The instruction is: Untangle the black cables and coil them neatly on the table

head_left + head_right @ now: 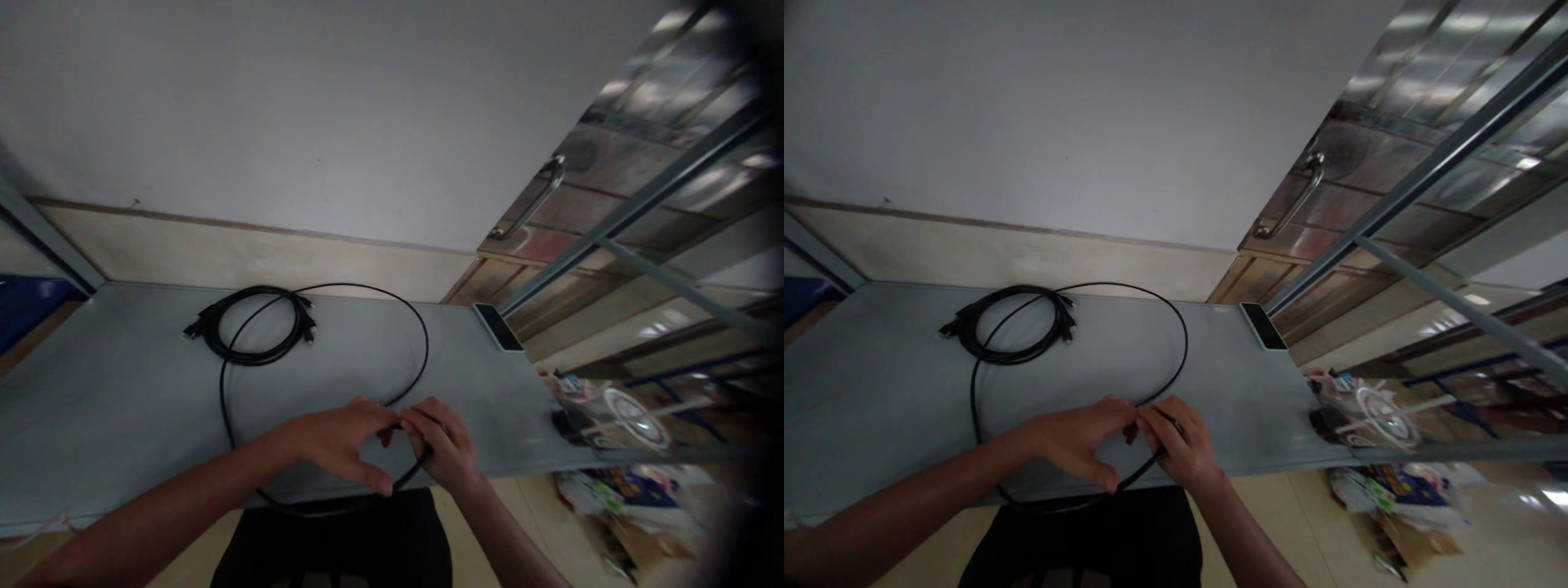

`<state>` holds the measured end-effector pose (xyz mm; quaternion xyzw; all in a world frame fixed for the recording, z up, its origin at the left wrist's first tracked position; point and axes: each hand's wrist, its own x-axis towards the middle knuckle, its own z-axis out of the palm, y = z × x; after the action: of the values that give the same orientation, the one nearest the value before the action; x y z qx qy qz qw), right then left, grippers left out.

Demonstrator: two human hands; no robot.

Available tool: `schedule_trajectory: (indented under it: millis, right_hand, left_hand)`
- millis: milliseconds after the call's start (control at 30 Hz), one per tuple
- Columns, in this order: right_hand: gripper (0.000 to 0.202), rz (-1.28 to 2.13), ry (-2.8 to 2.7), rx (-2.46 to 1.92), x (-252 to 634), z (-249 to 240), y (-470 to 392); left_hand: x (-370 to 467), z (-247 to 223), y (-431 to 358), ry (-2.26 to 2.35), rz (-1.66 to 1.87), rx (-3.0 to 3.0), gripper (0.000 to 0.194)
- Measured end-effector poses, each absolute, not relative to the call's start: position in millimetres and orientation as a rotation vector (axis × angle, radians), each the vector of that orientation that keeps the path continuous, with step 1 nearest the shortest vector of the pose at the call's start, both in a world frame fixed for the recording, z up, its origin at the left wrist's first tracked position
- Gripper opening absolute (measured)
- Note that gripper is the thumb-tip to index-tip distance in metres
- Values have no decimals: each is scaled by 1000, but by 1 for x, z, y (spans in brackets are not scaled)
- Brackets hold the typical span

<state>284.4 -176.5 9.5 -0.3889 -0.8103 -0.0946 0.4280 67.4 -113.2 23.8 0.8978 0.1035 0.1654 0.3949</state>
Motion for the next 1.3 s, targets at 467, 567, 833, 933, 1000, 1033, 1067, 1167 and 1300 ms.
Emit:
schedule_trajectory:
  millis: [467,567,833,933,1000,1033,1067,1167,1300]
  right_hand:
    - [31,-24,-2522,-1084,322,21,-174]
    - [33,12,-2606,-1020,329,6,-181]
    - [26,-324,-2354,-1281,384,-4,-183]
    - [26,-395,-2341,-1384,403,-5,-175]
    - [26,-407,-2379,-1370,410,-10,-170]
    - [27,-410,-2399,-1351,413,-13,-167]
    - [27,-412,-2417,-1333,414,-16,-165]
    - [27,-419,-2467,-1319,415,-26,-157]
    - [28,-375,-2512,-1431,412,-35,-145]
  left_hand:
    - [91,5,-129,235,317,2381,30]
    - [94,-5,-128,222,294,2462,30]
    - [96,-7,-126,376,276,2740,37]
    - [98,-7,-126,438,255,2763,36]
    - [99,-9,-126,457,246,2787,35]
    - [99,-10,-125,460,252,2802,35]
    - [98,-11,-124,464,266,2816,35]
    - [94,-14,-120,487,298,2845,36]
    - [89,-16,-114,545,284,2869,36]
